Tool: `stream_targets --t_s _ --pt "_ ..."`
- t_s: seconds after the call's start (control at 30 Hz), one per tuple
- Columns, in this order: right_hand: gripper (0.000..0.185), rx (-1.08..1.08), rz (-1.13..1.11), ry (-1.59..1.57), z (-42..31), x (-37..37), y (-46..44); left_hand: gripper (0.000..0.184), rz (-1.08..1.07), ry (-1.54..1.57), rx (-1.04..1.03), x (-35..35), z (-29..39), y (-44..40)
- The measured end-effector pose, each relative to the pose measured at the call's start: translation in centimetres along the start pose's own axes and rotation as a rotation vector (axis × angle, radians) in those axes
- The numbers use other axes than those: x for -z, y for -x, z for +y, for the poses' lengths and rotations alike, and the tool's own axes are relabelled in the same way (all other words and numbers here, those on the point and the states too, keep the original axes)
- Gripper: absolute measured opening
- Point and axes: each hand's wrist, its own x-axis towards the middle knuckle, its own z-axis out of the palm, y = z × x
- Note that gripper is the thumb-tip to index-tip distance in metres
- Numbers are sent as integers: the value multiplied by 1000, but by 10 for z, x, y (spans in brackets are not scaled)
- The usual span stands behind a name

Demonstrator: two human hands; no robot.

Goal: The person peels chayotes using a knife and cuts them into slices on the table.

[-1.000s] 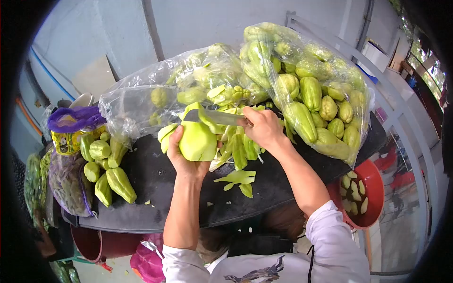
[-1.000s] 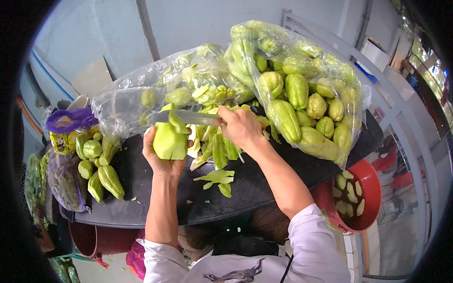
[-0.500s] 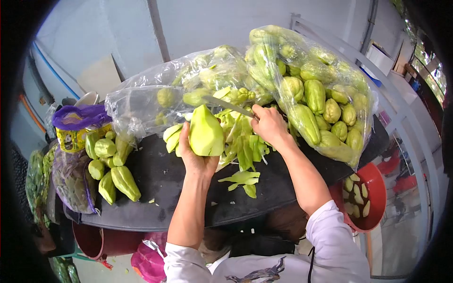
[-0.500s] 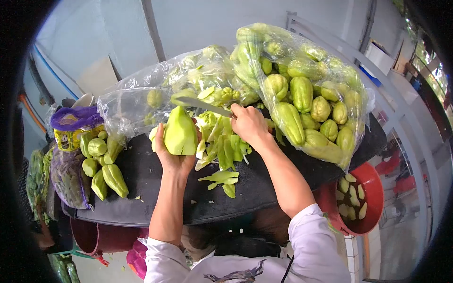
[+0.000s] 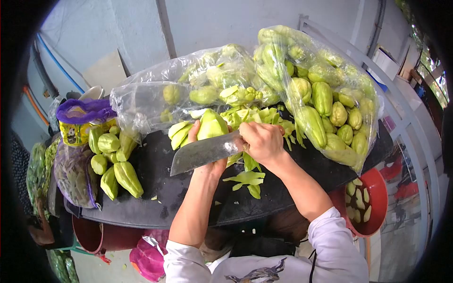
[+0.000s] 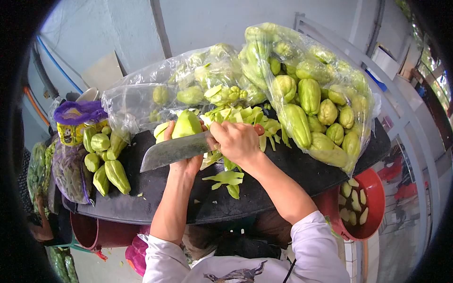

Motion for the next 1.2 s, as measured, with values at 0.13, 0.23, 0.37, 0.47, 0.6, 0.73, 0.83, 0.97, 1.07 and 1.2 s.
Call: stream_targets --t_s 0.13,0.23,0.37,0.47,0.6,0.73,0.83,0.97,1.07,1.2 --pt "25 -11 -7 21 1 0 1 51 20 -28 -10 1 -1 0" --pt "25 -98 -22 10 18 -5 6 50 108 -57 -21 4 0 1" --pt "23 -161 -91 18 21 2 6 50 17 -64 17 0 6 6" --pt "23 -137 -79 -29 4 6 2 53 13 -123 -22 10 2 -1" --pt "23 -173 -103 -52 25 1 7 51 35 -162 -33 15 4 -4" --pt "23 -181 -110 13 18 3 6 53 -33 -183 -30 6 9 2" --pt "24 -199 -93 37 13 7 3 54 49 -192 -82 -8 5 7" --pt "25 -193 -81 6 26 0 9 52 13 -158 -28 -2 5 6" --pt "25 -207 -99 -44 40 -3 10 51 -1 -169 -55 -5 11 7" --pt "24 -228 -140 19 28 6 5 53 -38 -181 -55 -8 10 10"
